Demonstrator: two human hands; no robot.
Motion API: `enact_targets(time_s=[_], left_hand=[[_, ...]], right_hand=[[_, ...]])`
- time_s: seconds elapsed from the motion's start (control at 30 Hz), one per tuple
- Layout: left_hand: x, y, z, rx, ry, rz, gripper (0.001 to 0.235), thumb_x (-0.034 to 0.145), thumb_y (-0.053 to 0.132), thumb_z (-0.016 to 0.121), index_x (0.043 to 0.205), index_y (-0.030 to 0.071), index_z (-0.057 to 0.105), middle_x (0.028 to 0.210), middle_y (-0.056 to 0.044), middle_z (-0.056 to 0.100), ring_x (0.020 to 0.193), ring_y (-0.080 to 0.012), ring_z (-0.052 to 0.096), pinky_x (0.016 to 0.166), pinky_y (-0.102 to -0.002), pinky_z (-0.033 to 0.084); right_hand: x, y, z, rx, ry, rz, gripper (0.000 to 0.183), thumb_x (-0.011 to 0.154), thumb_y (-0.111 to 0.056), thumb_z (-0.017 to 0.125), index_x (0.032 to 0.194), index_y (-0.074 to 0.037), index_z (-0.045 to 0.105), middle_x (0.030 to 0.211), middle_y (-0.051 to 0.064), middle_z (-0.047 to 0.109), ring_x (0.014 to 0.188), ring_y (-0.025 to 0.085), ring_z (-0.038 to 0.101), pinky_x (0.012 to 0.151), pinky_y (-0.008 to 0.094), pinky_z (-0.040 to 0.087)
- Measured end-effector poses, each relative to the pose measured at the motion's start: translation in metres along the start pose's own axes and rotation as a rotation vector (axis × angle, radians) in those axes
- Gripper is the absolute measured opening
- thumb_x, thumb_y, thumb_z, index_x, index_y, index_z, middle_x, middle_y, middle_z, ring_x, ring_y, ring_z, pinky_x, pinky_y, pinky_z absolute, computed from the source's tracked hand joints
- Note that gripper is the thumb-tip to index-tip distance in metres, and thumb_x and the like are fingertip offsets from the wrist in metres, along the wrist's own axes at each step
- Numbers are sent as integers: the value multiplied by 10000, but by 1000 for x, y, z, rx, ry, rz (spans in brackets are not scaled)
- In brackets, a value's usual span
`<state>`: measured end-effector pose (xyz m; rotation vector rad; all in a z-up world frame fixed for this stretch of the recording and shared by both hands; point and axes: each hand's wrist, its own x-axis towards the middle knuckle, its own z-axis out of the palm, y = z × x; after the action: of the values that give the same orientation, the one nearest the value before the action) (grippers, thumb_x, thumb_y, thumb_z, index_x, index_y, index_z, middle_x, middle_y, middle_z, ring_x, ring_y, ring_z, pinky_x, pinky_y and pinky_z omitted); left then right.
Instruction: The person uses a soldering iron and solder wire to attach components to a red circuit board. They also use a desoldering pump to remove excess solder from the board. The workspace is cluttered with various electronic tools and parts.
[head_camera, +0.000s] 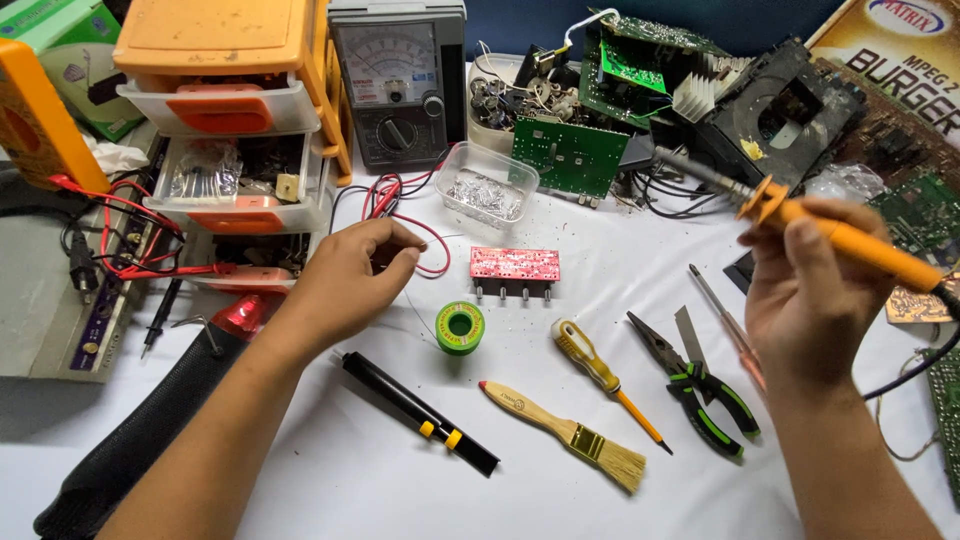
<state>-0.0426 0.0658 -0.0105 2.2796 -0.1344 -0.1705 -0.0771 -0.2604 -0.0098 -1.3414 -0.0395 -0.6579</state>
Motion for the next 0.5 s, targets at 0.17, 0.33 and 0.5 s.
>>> enact_targets(time_s=[0.17,0.33,0.5], left_hand=[[25,-24,23,-596,-84,-11,130,831,167,537,885,66,599,701,-35,548,597,-125,553,597,-228,466],[45,-22,37,-1019,-66,-26,70,858,93,498,881,41,540,545,19,322,446,-70,266,413,-195,231],[57,-21,49,-900,83,42,75,838,141,529,854,77,565,575,22,401,455,-77,327,403,-192,270]], right_hand=[[20,-11,14,-89,-18,17,125,896,-220,548,988,-160,488,916,34,533,852,138,583,711,189,519],[38,9,25,-35,22,-50,87,904,-167,519,978,-130,491,871,34,550,796,122,565,674,188,506],[43,30,45,177,127,-155,91,849,-138,568,907,-95,513,844,77,559,719,161,582,585,229,537]])
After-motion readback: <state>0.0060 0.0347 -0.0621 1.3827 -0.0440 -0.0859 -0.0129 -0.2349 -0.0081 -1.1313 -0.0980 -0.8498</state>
